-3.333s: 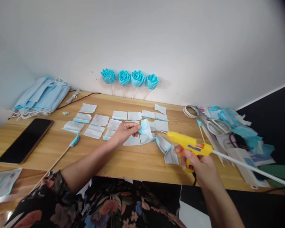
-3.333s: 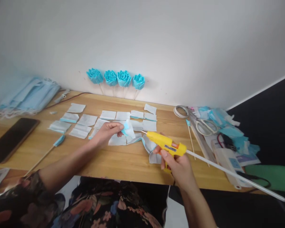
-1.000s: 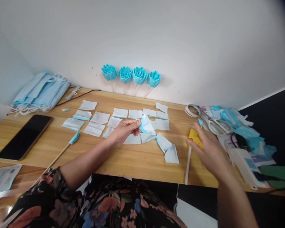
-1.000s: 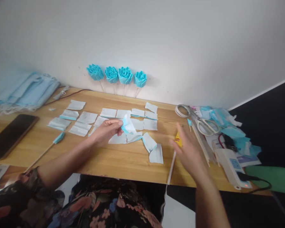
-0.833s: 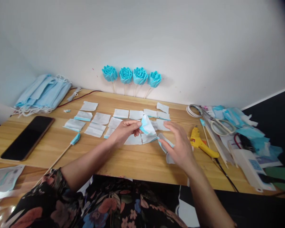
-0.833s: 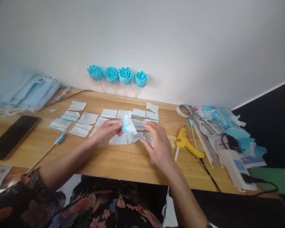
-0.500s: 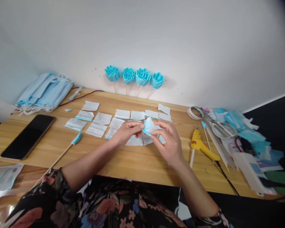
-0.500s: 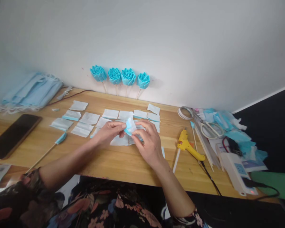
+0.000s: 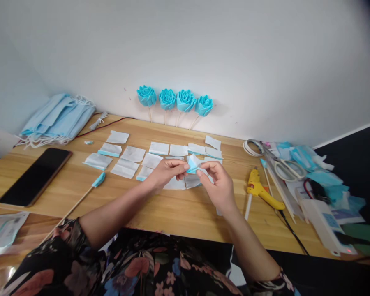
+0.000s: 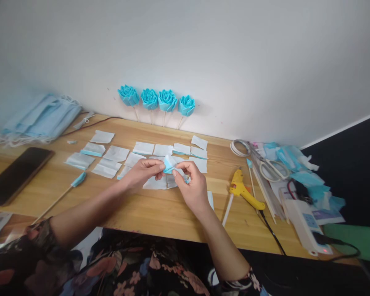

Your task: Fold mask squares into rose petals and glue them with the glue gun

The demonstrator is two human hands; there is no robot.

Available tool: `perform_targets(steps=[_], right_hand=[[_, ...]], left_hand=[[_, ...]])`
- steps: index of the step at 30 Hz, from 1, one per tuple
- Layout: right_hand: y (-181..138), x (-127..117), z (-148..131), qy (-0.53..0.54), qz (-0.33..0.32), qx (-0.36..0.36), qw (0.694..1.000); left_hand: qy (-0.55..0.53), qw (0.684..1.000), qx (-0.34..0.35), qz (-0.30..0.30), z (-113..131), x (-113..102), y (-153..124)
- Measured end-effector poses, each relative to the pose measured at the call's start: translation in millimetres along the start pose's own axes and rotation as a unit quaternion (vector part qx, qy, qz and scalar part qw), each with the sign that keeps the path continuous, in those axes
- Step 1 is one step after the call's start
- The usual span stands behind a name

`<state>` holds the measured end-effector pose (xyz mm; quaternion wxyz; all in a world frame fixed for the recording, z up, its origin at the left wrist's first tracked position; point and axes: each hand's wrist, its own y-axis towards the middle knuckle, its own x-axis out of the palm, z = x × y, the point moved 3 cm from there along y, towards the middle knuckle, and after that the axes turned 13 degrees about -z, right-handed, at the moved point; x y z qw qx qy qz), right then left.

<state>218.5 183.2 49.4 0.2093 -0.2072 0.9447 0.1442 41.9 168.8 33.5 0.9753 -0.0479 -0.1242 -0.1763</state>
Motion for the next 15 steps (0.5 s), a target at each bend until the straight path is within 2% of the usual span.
perform_targets(steps=[5, 15], right_hand=[[1.0, 3.7, -2.3, 0.080, -0.014, 0.022, 0.996], [-2.5, 7.3, -4.0, 0.072, -0.015, 0.033, 0.997]], left_hand=[[0.022, 1.000, -0.001, -0.007, -1.1, 0.0, 0.7], [0.118, 0.993, 0.007, -0.028, 3.5, 4.6, -0.1]])
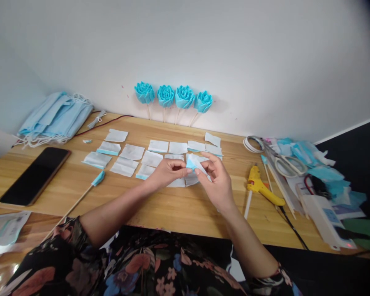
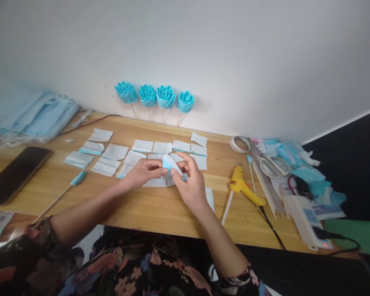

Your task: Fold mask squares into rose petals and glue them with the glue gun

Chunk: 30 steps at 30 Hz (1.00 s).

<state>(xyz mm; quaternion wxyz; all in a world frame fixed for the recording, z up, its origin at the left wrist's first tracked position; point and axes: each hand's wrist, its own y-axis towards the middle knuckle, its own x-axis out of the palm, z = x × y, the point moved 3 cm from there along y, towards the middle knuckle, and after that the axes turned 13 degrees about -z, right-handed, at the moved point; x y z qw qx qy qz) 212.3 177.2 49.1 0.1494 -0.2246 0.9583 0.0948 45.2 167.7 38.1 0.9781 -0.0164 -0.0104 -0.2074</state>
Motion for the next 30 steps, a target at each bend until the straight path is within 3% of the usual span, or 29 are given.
perform_targets(steps=[10, 16, 23, 30], right_hand=[[2.9, -5.2, 0.3, 0.063, -0.061, -0.007, 0.996], [2.9, -2.6, -0.9, -0.010, -0.024, -0.016, 1.000], [3.0, -18.3, -2.5, -0.021, -0.025, -0.006, 0.999], [8.1, -14.1, -5.5, 0.004, -0.084, -0.013, 0.996]], left_hand=[[0.014, 1.000, 0.000, -0.014, -0.7, -0.1, 0.0], [0.021, 1.000, 0.003, -0.021, -0.6, -0.1, -0.3], [0.022, 1.000, 0.006, -0.022, 0.7, 0.2, -1.1], [0.033, 0.999, 0.011, -0.028, 2.5, 2.1, -1.3]])
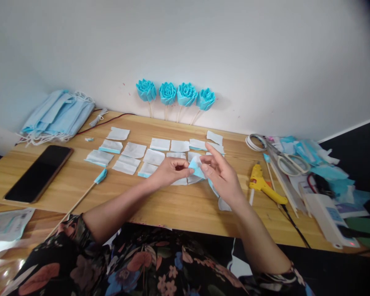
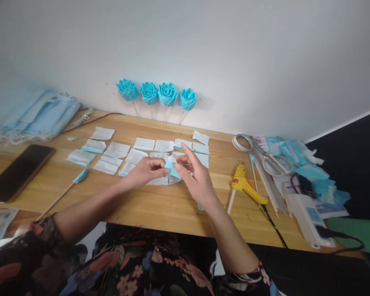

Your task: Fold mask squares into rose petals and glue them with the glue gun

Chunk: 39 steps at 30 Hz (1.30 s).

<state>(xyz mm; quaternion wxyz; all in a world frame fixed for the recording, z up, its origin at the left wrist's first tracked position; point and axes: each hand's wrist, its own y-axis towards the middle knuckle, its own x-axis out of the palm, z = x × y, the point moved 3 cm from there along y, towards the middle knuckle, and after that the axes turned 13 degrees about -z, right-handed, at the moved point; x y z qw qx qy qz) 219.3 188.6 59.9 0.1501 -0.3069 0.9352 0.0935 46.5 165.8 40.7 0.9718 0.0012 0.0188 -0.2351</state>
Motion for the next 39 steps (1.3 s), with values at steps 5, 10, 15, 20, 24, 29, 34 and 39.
perform_targets(steps=[5, 10, 15, 20, 24, 29, 34, 39], right_hand=[[5.6, 7.8, -0.5, -0.015, -0.023, 0.017, 0.999], [5.9, 4.0, 3.0, 0.007, 0.011, 0.011, 1.000], [4.5, -2.9, 8.9, 0.021, 0.014, 0.020, 0.999], [7.0, -14.6, 5.5, 0.038, 0.040, 0.002, 0.998], [14.5, -12.0, 5.7, 0.055, -0.014, 0.002, 0.998], [31.1, -31.1, 7.5, 0.054, 0.086, -0.006, 0.995], [44.9, -44.2, 4.0, 0.080, 0.113, -0.023, 0.990], [43.4, -14.2, 13.1, 0.061, -0.132, -0.002, 0.989]], left_hand=[[0.024, 1.000, 0.007, 0.001, 3.0, 1.7, 0.1], [0.026, 1.000, -0.001, 0.011, 2.1, 0.5, 0.2], [-0.007, 0.999, -0.001, 0.038, -0.7, -3.1, 0.0], [-0.013, 0.999, -0.001, 0.044, -0.9, -3.1, -0.4], [-0.010, 0.999, -0.004, 0.032, -1.6, -2.2, 0.0], [-0.043, 0.997, -0.009, 0.059, -2.1, -8.4, 0.2], [-0.087, 0.993, 0.001, 0.074, 0.9, -13.4, -0.5], [-0.087, 0.994, 0.010, 0.066, 1.5, -14.2, 0.3]])
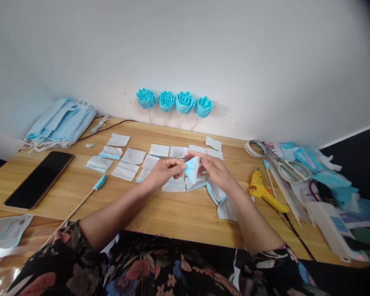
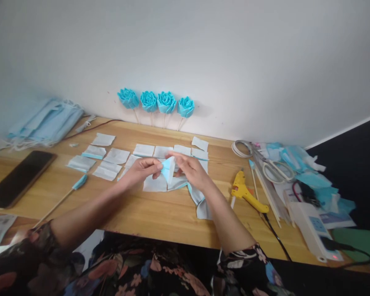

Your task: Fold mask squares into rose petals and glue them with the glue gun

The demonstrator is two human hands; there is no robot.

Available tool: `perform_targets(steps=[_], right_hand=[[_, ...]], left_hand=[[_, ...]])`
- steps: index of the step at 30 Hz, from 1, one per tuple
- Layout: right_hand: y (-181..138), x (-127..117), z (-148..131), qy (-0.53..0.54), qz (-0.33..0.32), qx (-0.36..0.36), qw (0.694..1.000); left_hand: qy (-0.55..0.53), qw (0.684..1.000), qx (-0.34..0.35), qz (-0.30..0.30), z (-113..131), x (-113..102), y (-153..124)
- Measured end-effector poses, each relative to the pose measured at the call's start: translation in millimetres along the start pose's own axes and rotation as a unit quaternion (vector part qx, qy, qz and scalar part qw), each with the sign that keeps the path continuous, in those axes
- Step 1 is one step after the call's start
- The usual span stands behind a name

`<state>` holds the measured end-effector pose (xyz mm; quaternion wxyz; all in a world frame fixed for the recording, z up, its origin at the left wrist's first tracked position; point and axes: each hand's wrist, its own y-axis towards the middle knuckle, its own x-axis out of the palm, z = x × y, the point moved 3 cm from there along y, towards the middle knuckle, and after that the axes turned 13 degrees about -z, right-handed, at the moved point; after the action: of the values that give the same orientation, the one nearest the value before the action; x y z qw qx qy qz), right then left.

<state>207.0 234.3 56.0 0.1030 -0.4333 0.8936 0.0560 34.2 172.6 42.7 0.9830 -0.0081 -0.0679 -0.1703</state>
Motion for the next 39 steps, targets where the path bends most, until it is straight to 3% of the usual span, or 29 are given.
perform_targets(steps=[2, 3, 5, 8, 12, 15, 19, 24, 31, 39], right_hand=[[-3.8, 3.1, 8.1, -0.014, -0.040, 0.029, 0.999], [-6.5, -0.3, 10.5, -0.009, -0.022, 0.028, 0.999], [-13.0, -15.2, 10.7, 0.037, 0.074, -0.022, 0.996], [-21.8, -41.7, 6.3, 0.113, 0.213, -0.129, 0.962], [-22.3, -51.5, 6.0, 0.127, 0.277, -0.140, 0.942], [-17.5, -34.2, 10.2, 0.138, 0.254, -0.083, 0.954], [-11.4, -2.8, 10.5, 0.087, 0.147, -0.006, 0.985], [-9.5, 13.7, 8.7, 0.011, 0.066, 0.014, 0.998], [-10.2, 17.3, 12.4, -0.065, 0.062, 0.020, 0.996], [-10.8, 19.5, -2.5, -0.159, 0.068, -0.005, 0.985]], left_hand=[[0.001, 1.000, 0.004, 0.031, -0.5, -3.1, 0.2], [0.002, 0.999, 0.001, 0.050, -1.0, -5.0, 0.3], [0.004, 0.996, -0.009, 0.084, -2.0, -8.3, 0.3], [0.001, 0.994, -0.020, 0.104, -3.2, -10.1, 0.4], [0.010, 0.995, -0.019, 0.099, -4.5, -8.3, 0.4], [0.018, 0.995, -0.015, 0.092, -4.9, -6.8, 0.2], [0.024, 0.997, -0.011, 0.078, -4.7, -5.2, 0.9], [0.037, 0.997, -0.007, 0.061, -5.7, -1.7, 1.7], [0.042, 0.998, -0.021, 0.042, -12.1, 0.3, 3.6], [0.042, 0.999, -0.022, 0.008, -10.8, 2.9, 2.7]])
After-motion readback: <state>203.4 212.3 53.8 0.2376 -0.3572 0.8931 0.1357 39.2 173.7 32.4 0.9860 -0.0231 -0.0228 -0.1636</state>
